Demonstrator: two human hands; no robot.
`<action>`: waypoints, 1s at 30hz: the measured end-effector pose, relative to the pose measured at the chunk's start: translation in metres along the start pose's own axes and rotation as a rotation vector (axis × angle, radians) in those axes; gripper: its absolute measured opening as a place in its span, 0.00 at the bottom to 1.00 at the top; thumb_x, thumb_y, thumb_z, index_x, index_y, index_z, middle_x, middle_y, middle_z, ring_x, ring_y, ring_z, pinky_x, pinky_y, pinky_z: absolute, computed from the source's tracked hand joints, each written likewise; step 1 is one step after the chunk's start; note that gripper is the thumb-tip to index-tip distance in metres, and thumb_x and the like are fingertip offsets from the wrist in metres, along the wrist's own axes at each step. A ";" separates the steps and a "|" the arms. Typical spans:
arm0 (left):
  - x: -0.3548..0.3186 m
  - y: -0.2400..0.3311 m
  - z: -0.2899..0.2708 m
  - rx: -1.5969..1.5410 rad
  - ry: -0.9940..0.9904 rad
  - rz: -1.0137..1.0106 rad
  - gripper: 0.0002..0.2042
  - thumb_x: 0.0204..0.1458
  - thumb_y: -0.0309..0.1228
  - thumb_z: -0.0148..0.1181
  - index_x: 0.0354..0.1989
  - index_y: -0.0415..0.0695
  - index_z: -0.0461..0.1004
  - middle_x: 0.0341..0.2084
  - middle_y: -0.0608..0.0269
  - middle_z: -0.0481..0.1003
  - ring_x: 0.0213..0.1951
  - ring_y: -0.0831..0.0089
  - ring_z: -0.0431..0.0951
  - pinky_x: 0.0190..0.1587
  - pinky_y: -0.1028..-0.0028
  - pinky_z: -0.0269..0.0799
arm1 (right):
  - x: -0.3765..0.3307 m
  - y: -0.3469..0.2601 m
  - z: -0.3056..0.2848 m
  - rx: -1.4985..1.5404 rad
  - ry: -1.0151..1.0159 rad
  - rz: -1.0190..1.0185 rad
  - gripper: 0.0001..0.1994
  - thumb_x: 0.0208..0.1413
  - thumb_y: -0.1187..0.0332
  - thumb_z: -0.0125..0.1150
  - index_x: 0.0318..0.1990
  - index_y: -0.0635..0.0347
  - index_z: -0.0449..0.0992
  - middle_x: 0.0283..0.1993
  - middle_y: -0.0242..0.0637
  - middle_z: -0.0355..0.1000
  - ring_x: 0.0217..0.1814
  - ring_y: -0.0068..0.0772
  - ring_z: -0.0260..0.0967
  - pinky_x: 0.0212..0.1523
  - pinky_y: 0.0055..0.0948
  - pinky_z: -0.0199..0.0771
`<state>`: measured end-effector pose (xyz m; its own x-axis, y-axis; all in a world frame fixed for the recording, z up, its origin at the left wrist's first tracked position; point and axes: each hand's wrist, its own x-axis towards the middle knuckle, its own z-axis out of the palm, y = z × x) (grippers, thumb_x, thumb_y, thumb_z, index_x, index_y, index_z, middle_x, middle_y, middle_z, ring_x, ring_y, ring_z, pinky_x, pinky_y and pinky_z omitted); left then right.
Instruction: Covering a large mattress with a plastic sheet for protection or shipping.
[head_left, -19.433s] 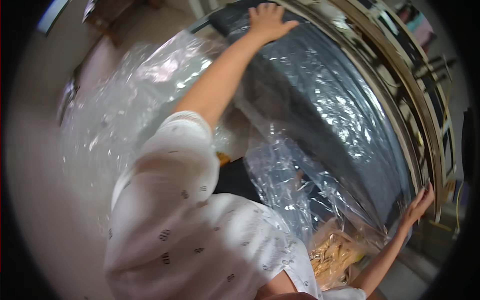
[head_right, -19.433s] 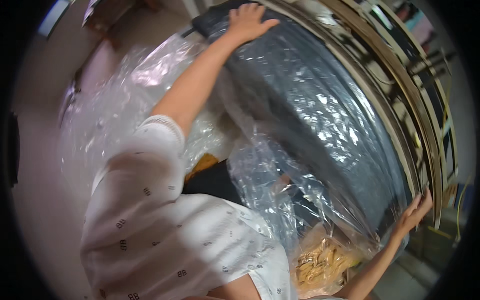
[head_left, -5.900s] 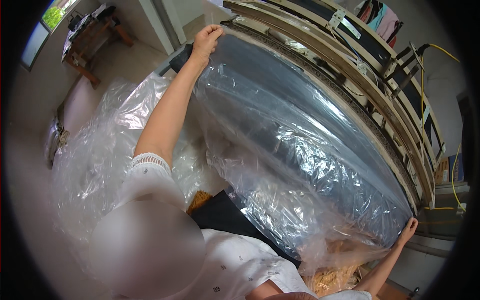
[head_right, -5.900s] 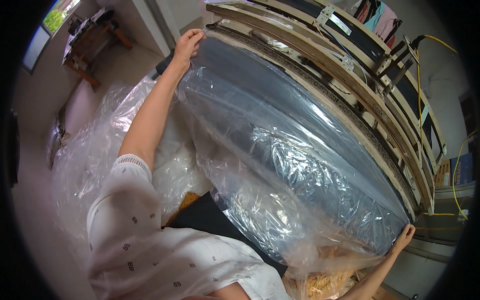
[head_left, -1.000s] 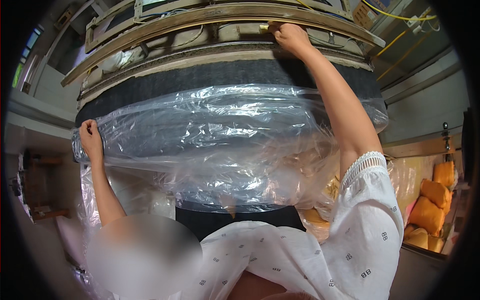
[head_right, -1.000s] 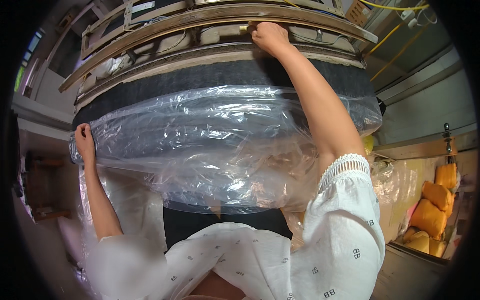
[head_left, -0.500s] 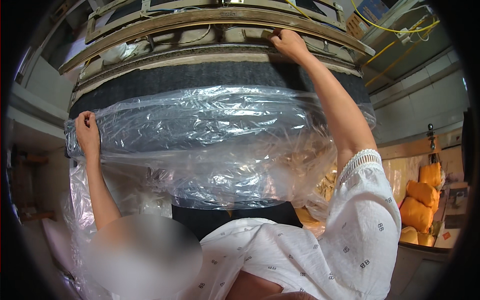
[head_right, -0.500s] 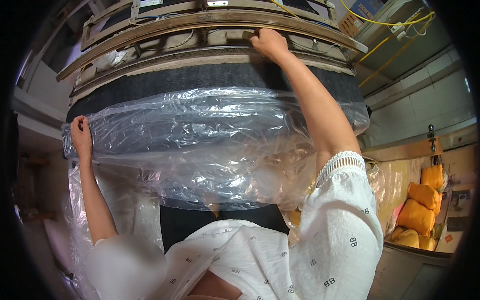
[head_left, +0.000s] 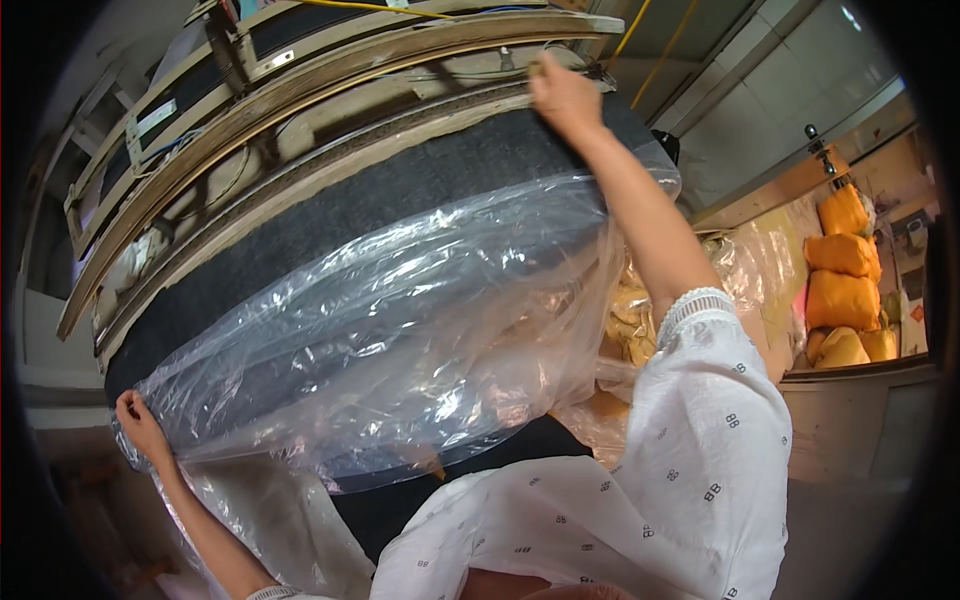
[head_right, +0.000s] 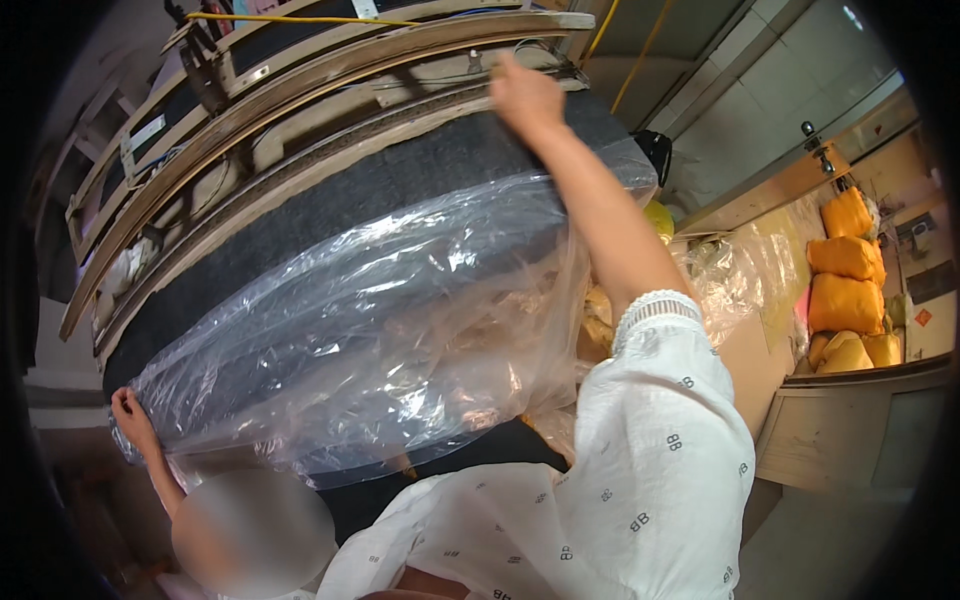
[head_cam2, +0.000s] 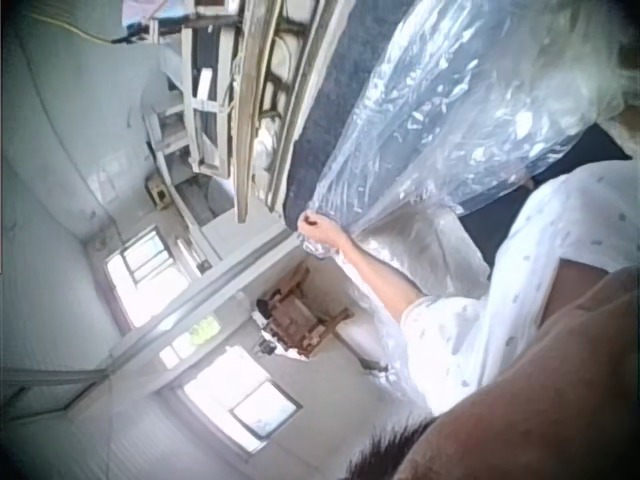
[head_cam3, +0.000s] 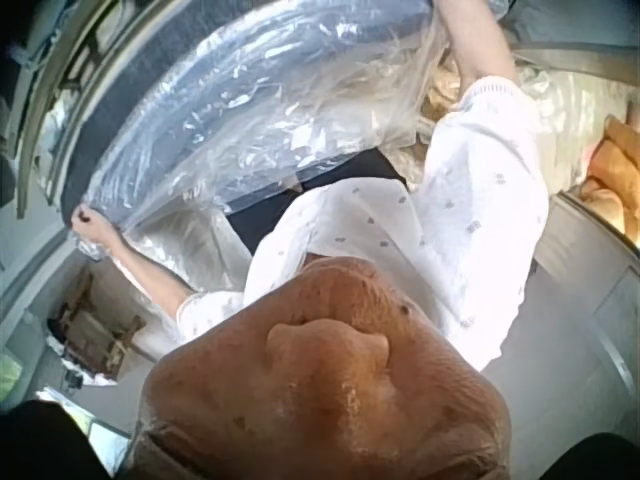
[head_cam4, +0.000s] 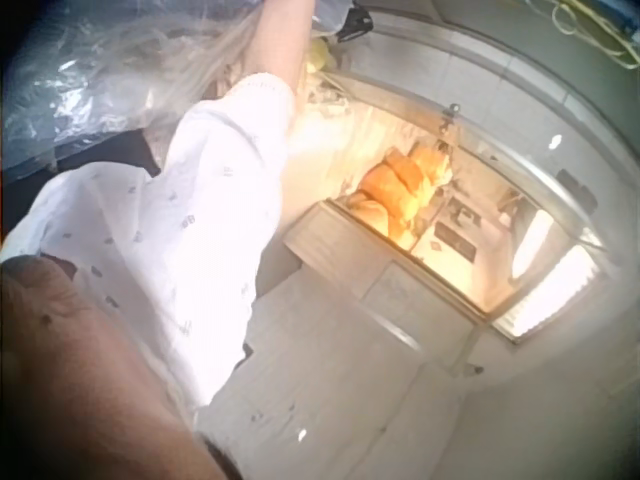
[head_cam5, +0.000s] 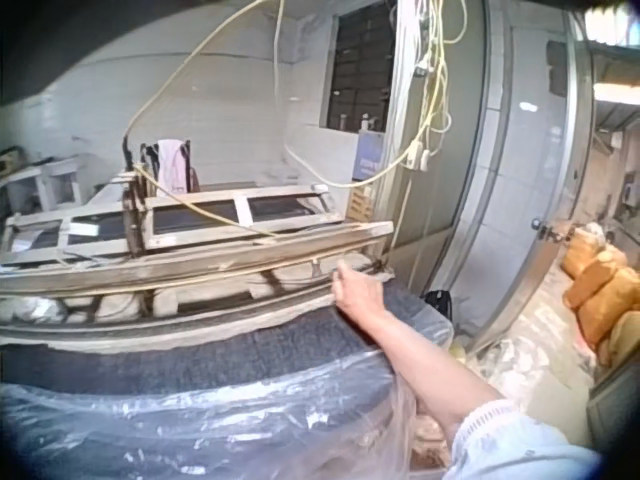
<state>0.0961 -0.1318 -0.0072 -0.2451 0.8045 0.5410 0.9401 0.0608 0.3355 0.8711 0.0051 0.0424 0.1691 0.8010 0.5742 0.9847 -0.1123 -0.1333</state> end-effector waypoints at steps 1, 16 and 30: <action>0.001 -0.002 0.000 -0.020 -0.008 -0.007 0.11 0.56 0.33 0.49 0.38 0.38 0.68 0.33 0.59 0.69 0.35 0.70 0.67 0.41 0.74 0.63 | 0.006 0.028 -0.008 -0.069 -0.038 0.116 0.12 0.51 0.61 0.44 0.42 0.50 0.64 0.27 0.49 0.72 0.31 0.52 0.71 0.30 0.50 0.68; 0.002 0.048 0.000 -0.024 0.081 -0.053 0.07 0.51 0.31 0.53 0.34 0.42 0.71 0.30 0.60 0.69 0.31 0.71 0.69 0.36 0.76 0.65 | 0.016 -0.015 -0.009 0.005 -0.142 -0.270 0.10 0.54 0.59 0.44 0.41 0.50 0.64 0.30 0.48 0.72 0.33 0.57 0.69 0.30 0.50 0.66; -0.008 0.053 -0.012 -0.056 0.190 -0.169 0.04 0.47 0.30 0.54 0.28 0.46 0.67 0.29 0.61 0.68 0.36 0.60 0.69 0.37 0.61 0.64 | -0.060 -0.469 0.020 0.287 -0.117 -0.728 0.09 0.50 0.63 0.52 0.37 0.51 0.62 0.20 0.46 0.69 0.24 0.53 0.69 0.21 0.48 0.64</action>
<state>0.1448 -0.1416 0.0156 -0.4424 0.6599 0.6073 0.8689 0.1477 0.4724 0.3985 0.0211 0.0542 -0.5348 0.6733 0.5106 0.7941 0.6069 0.0314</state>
